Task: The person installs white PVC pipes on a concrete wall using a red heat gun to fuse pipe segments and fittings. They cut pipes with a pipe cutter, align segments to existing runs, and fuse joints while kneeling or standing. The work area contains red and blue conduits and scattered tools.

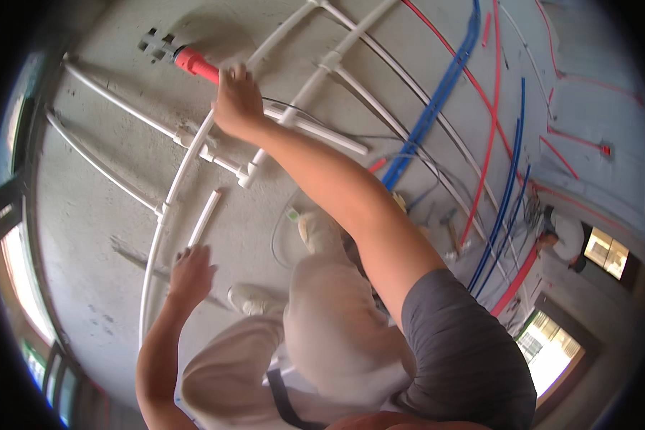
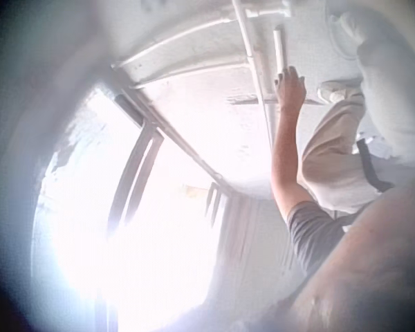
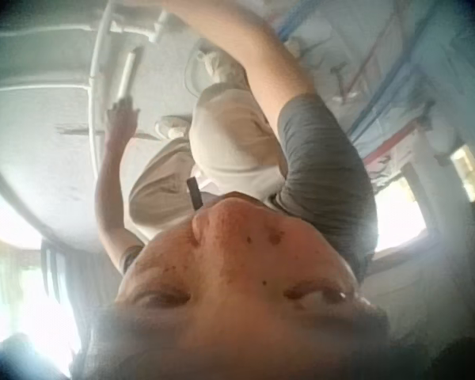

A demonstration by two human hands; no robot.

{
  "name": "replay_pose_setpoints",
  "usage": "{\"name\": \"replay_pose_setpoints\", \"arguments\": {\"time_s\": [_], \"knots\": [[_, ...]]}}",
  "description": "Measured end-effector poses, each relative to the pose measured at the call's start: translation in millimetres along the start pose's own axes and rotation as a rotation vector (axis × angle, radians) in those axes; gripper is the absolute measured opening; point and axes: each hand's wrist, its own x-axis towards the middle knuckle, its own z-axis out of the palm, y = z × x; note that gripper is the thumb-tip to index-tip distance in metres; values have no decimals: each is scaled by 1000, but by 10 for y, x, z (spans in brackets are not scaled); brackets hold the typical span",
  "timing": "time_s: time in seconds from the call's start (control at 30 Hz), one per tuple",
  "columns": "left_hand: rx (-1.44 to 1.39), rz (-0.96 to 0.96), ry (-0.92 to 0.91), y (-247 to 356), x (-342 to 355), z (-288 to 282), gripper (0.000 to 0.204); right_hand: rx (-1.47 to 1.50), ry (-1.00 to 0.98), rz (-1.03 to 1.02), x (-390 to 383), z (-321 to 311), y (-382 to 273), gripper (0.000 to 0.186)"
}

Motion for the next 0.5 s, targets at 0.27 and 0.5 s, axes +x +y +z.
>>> {"name": "replay_pose_setpoints", "arguments": {"time_s": [0.27,0.5], "knots": [[-172,-842,-460,251,-3157,-1488,50,121,-275,540,-3431,-3818,363,50],[-791,-830,-264,2192,-2989,-3515,21,-423,-803,387,-5497,-7173,326,33]]}}
